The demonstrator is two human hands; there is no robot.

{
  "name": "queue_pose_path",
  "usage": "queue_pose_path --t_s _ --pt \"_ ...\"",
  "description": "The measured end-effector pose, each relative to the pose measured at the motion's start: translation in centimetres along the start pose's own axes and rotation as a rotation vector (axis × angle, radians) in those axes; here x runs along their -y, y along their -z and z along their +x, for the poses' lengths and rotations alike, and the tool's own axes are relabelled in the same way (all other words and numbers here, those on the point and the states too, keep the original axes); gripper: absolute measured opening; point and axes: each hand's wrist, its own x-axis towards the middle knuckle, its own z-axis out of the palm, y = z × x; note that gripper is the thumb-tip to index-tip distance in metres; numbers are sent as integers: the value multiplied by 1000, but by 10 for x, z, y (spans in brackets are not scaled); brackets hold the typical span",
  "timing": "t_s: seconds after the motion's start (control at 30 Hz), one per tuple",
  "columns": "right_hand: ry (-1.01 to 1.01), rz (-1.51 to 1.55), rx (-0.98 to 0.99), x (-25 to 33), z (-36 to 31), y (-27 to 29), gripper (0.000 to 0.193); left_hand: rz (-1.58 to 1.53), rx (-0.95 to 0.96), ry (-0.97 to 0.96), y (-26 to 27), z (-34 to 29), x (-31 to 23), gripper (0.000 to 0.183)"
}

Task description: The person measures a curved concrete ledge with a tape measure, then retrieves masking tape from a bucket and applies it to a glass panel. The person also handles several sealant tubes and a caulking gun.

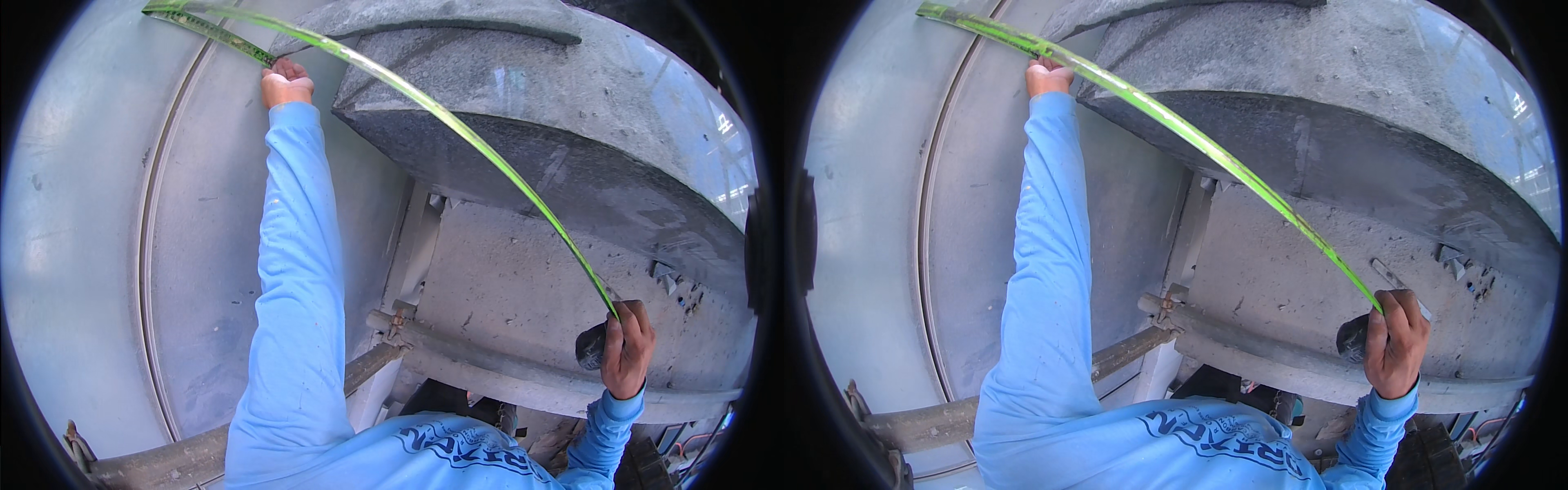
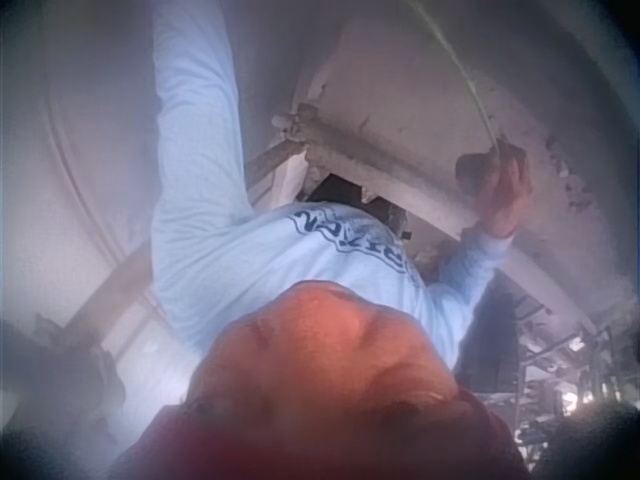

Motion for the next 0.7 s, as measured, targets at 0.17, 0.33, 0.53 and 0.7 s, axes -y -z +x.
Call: queue_pose_path --t_s 0.17,0.33,0.53,0.7 --pt "21 -28 4 1 -4 5 16 136 122 -40 14 12 -7 42" --pt "72 -148 -55 -18 -26 16 19 46 48 -58 10 -32 -7 48" --pt "52 -253 -99 -44 -66 45 27 -126 2 -1 41 -49 -40 27" --pt "-45 -324 -100 -57 -111 75 19 74 188 -136 50 -141 -48 25"
